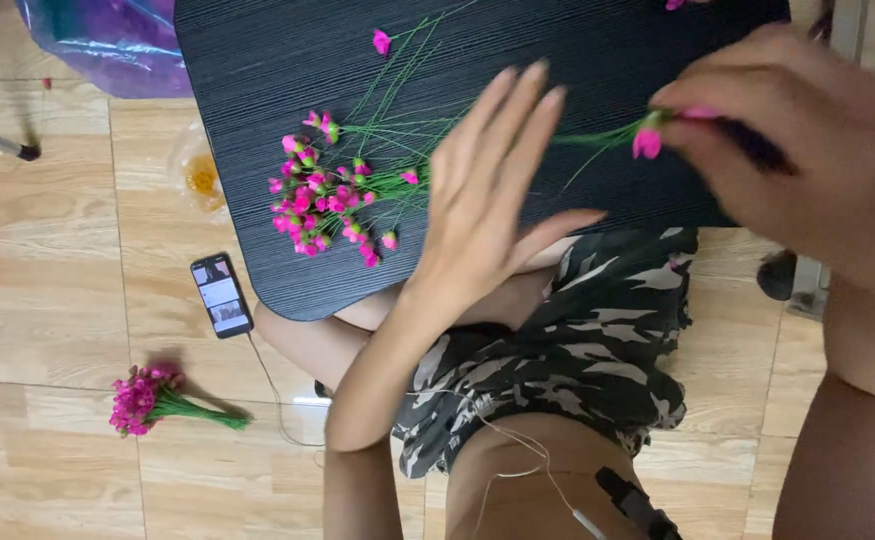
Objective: Attaching small pink flower heads to green stems to create floral arrangements.
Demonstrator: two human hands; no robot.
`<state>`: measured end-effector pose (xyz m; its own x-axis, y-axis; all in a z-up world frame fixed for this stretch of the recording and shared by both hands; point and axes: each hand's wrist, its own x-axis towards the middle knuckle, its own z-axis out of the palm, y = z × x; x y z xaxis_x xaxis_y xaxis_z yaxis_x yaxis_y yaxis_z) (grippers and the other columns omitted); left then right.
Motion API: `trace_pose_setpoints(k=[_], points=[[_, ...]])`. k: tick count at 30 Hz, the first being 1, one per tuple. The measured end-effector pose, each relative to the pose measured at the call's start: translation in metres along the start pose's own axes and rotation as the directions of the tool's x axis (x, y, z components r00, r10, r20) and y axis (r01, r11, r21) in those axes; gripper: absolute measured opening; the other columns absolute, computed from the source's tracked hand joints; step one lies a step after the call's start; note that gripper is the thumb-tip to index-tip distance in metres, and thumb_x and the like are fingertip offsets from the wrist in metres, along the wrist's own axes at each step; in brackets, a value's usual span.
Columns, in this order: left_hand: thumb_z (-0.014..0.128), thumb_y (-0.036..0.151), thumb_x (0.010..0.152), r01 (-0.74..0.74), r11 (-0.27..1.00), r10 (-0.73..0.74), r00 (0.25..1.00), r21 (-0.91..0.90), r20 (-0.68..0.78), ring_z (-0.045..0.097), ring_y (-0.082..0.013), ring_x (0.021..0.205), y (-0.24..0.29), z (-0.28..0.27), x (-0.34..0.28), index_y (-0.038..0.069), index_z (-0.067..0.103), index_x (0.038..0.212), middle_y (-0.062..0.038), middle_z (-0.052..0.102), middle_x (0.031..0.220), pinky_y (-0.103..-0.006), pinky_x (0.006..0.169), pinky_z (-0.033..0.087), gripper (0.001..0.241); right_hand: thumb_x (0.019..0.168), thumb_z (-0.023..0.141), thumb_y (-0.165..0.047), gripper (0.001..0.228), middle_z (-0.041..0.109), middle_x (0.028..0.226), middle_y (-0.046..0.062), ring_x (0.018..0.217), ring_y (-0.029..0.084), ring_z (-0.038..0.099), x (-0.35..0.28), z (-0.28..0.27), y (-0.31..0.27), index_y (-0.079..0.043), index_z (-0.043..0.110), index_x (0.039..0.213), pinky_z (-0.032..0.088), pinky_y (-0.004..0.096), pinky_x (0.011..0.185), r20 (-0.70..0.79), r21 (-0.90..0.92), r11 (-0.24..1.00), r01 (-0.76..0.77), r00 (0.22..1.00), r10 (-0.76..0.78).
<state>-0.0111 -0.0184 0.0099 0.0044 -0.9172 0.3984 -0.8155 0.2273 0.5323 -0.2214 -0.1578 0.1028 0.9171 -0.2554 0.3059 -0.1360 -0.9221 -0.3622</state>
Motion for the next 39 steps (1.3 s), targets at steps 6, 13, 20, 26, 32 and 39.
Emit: trace_pose_setpoints(k=[6,13,20,26,32,39], points=[[0.043,-0.007,0.102,-0.161,0.916,0.132,0.986,-0.367,-0.103,0.060,-0.0237,0.085,-0.008,0.030,0.034,0.009,0.054,0.124,-0.005,0.060,0.087,-0.0351,0.085,0.038,0.029,0.108,0.079,0.012,0.011,0.070,0.110,0.031,0.096,0.038,0.067,0.004,0.018,-0.001,0.018,0.071,0.114,0.051,0.043,0.086,-0.173,0.140,0.990,-0.004,0.984,0.029],[0.037,0.014,0.117,-0.026,0.780,-0.047,0.994,-0.625,-0.099,0.046,-0.0159,0.074,0.004,0.038,0.040,0.012,0.050,0.130,-0.003,0.045,0.085,-0.0288,0.072,0.039,0.019,0.105,0.070,-0.002,0.040,0.063,0.125,0.034,0.114,0.038,0.060,-0.004,0.047,0.022,0.025,0.058,0.132,0.049,0.043,0.106,-0.285,0.486,0.871,-0.070,0.930,0.233],[0.040,0.033,0.110,-0.172,0.207,-0.391,0.888,-0.963,-0.242,0.044,-0.0129,0.069,0.025,0.056,0.051,0.012,0.051,0.095,-0.001,0.046,0.075,-0.0262,0.067,0.038,0.028,0.100,0.061,-0.015,0.058,0.065,0.132,0.024,0.119,0.032,0.067,-0.001,0.097,0.001,0.003,0.036,0.149,0.052,0.039,0.104,-0.002,0.546,0.772,-0.326,0.921,0.391],[0.042,0.026,0.112,-0.118,0.394,-0.341,0.902,-0.912,-0.264,0.060,-0.0249,0.109,-0.011,0.077,0.023,0.007,0.062,0.101,-0.010,0.066,0.098,-0.0407,0.112,0.041,0.030,0.106,0.053,-0.007,0.016,0.058,0.067,0.011,0.050,0.020,0.052,-0.029,0.135,0.028,0.003,0.060,0.116,0.042,0.034,0.054,0.021,0.484,0.803,-0.348,0.922,0.387],[0.066,0.008,0.101,0.176,0.537,-0.489,0.862,-0.825,-0.134,0.074,-0.0243,0.095,-0.033,0.096,-0.004,0.003,0.062,0.122,-0.015,0.075,0.103,-0.0419,0.090,0.057,0.022,0.112,0.045,-0.016,0.026,0.053,0.054,0.003,0.045,0.016,0.047,-0.069,0.144,0.068,-0.002,0.064,0.101,0.038,0.032,0.050,0.042,0.482,0.778,-0.403,0.898,0.439],[0.073,0.021,0.099,0.316,0.719,-0.489,0.863,-0.618,-0.128,0.067,-0.0090,0.099,-0.027,0.078,0.002,0.015,0.043,0.149,-0.005,0.069,0.122,-0.0236,0.090,0.064,0.058,0.115,0.036,-0.015,0.030,0.053,0.072,0.006,0.062,0.016,0.049,-0.100,0.121,0.089,-0.003,0.060,0.103,0.038,0.031,0.063,0.219,0.321,0.781,-0.536,0.844,0.490]])
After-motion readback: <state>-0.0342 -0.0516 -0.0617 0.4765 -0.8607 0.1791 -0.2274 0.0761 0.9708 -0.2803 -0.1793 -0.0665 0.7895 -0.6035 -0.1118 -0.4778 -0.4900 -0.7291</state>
